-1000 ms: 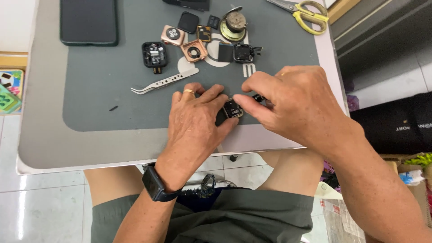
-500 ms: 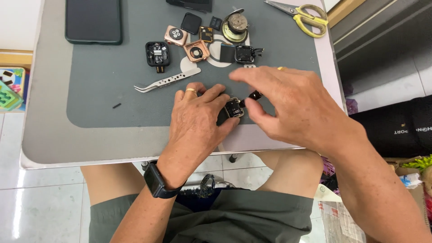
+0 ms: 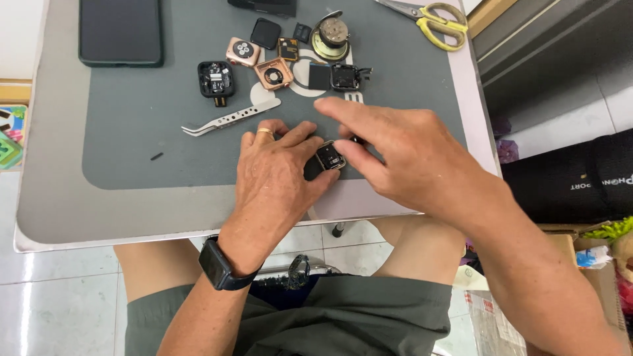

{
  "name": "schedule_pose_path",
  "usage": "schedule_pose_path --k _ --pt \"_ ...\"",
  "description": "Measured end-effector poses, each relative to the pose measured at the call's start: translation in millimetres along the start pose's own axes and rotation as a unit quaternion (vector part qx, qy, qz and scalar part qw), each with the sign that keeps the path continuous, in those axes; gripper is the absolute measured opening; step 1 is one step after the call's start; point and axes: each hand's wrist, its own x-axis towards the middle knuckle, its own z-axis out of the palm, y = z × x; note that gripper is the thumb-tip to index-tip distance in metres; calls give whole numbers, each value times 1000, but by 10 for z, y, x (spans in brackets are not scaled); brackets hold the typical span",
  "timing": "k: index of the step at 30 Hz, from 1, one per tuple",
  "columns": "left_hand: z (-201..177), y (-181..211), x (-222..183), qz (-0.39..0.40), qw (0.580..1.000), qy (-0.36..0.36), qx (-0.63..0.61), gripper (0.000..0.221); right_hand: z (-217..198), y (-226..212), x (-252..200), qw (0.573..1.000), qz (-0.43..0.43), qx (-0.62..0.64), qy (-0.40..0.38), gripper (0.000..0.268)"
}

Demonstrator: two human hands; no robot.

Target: The person is disassembling a smartwatch using a precision screwdriver and tweezers to remove screws and internal components on a repair bench.

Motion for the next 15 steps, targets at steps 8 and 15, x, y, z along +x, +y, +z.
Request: schedule_pose_path --k 8,15 --pt "-13 -14 4 8 1000 -3 -12 30 -76 -15 6 1000 6 7 -20 37" --pt "-119 33 9 18 1000 -4 -20 30 -124 -90 16 997 -3 75 -35 46"
